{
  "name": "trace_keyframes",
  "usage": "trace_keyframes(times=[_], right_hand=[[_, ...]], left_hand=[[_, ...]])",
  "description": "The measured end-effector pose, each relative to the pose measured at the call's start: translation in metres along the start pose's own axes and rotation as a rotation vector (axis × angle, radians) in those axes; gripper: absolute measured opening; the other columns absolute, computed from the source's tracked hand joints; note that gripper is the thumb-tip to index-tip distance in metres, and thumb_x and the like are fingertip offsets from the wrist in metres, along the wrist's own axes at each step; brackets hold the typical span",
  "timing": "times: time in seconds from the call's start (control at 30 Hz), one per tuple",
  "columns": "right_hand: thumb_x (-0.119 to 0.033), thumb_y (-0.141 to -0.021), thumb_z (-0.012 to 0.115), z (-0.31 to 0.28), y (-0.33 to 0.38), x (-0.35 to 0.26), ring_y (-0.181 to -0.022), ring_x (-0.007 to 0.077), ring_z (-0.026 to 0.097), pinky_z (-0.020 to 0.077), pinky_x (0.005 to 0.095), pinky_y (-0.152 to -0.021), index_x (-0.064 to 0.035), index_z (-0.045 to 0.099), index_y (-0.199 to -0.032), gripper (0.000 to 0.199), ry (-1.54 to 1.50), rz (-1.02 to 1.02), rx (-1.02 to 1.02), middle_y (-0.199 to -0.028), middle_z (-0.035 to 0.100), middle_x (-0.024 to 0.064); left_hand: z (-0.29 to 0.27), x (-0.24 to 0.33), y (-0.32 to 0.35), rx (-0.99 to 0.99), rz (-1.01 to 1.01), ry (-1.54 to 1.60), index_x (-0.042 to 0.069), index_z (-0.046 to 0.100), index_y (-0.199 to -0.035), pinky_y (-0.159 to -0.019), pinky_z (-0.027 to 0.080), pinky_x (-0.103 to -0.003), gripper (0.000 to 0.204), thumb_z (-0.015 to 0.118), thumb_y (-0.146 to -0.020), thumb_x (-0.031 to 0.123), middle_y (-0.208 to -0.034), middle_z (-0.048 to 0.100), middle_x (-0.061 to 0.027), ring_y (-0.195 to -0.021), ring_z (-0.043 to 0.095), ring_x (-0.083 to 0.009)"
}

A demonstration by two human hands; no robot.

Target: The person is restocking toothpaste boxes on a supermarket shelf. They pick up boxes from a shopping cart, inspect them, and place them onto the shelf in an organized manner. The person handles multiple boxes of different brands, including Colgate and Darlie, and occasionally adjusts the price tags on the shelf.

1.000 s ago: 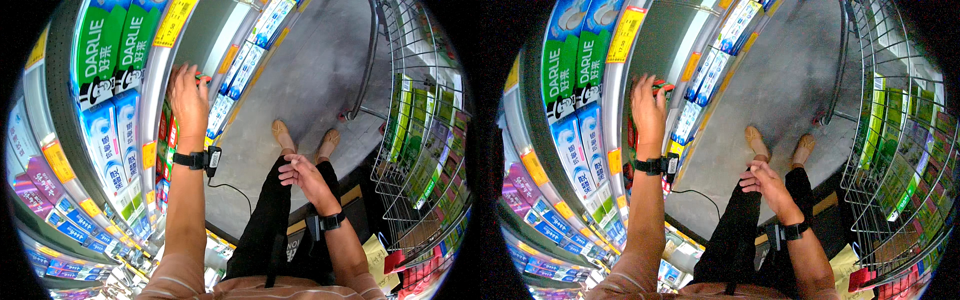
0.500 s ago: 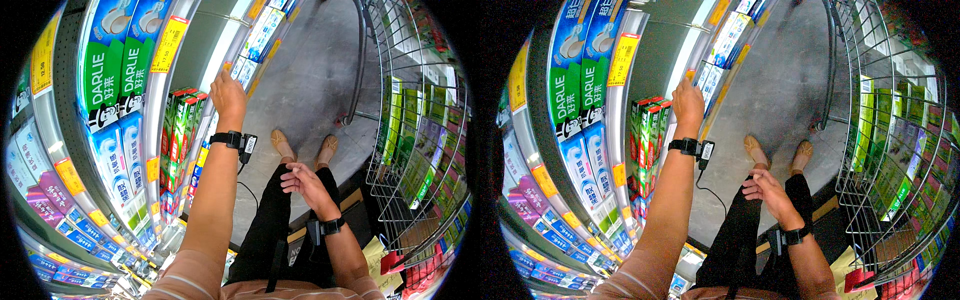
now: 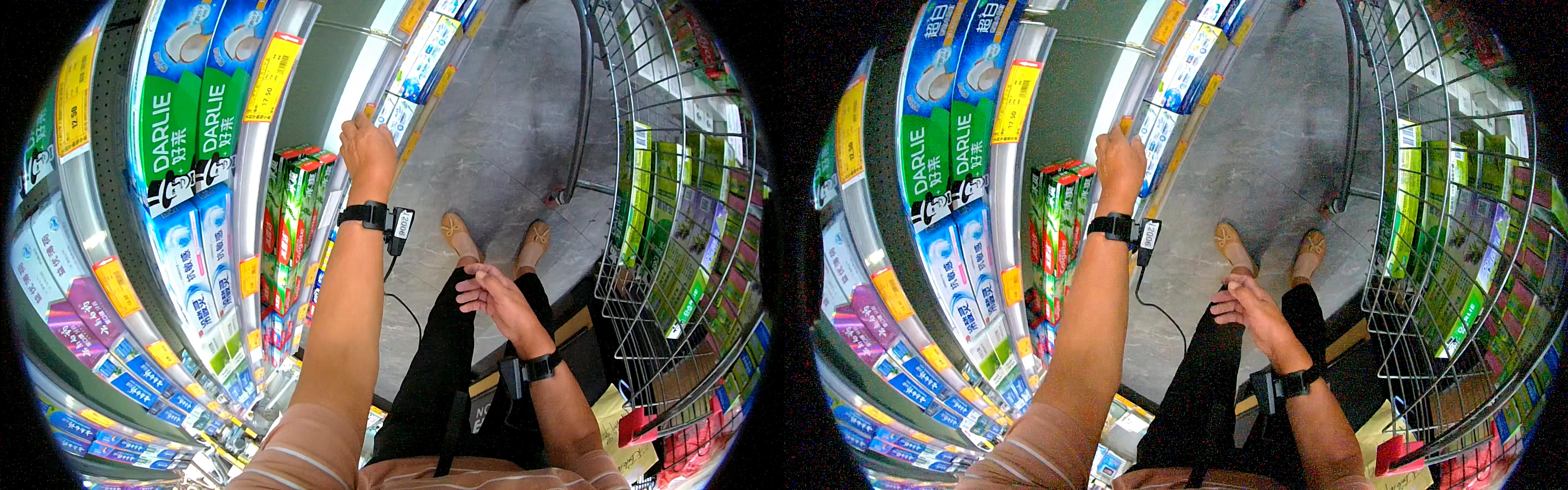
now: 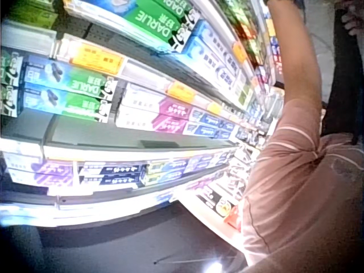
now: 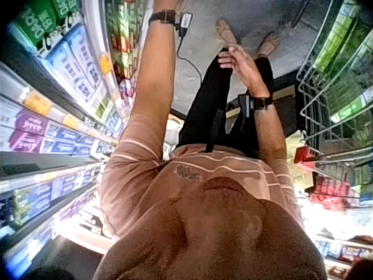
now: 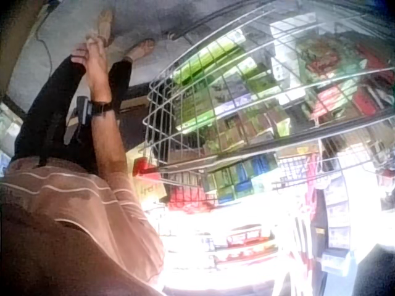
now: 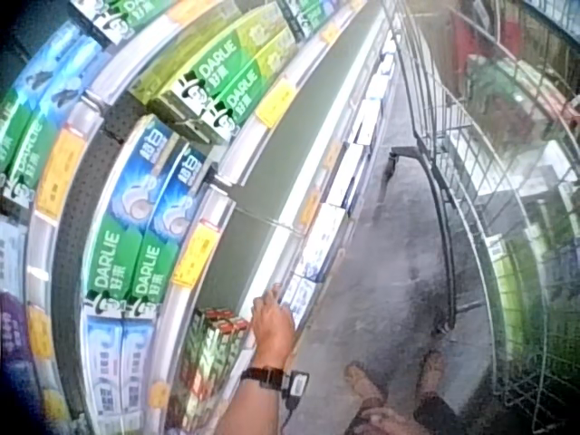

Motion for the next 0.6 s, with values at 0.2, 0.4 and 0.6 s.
trace_keyframes(times=[0.2,0.4,0.6], right_hand=[[-0.029,-0.103,0.045,0.005,-0.001,-0.002,-0.093,0.0218,0.065,0.0547,0.0349,-0.082,-0.0036,0.048,-0.127,0.036,0.018,0.014,-0.001,-0.107,0.064,0.0144],[-0.030,-0.102,0.046,0.005,-0.003,0.001,-0.093,0.0237,0.065,0.0545,0.0365,-0.082,-0.0032,0.047,-0.126,0.036,0.016,0.016,0.003,-0.107,0.064,0.0162],[-0.028,-0.104,0.043,-0.004,-0.003,0.005,-0.092,0.0216,0.066,0.0559,0.0350,-0.081,-0.0033,0.049,-0.128,0.035,-0.041,0.013,-0.011,-0.107,0.064,0.0143]], left_hand=[[0.001,-0.002,-0.004,-0.012,-0.014,-0.028,-0.003,0.060,-0.112,-0.088,0.047,-0.049,0.034,0.065,-0.085,0.018,-0.107,0.057,-0.0208,-0.105,0.055,-0.0387],[0.003,-0.008,0.000,0.091,0.080,-0.100,0.000,0.061,-0.109,-0.077,0.053,-0.051,0.030,0.062,-0.088,0.022,-0.109,0.057,-0.0233,-0.091,0.063,-0.0414],[-0.003,-0.016,-0.025,0.122,0.176,-0.350,0.003,0.061,-0.089,-0.054,0.057,-0.038,0.008,0.060,-0.085,0.010,-0.090,0.063,-0.0139,-0.065,0.069,-0.0299]])
Point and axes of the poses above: each hand's wrist, its own y-axis away from the middle knuckle, its own z-axis out of the palm, x = y × z, the point moved 2 cm from there along -y, towards the middle knuckle
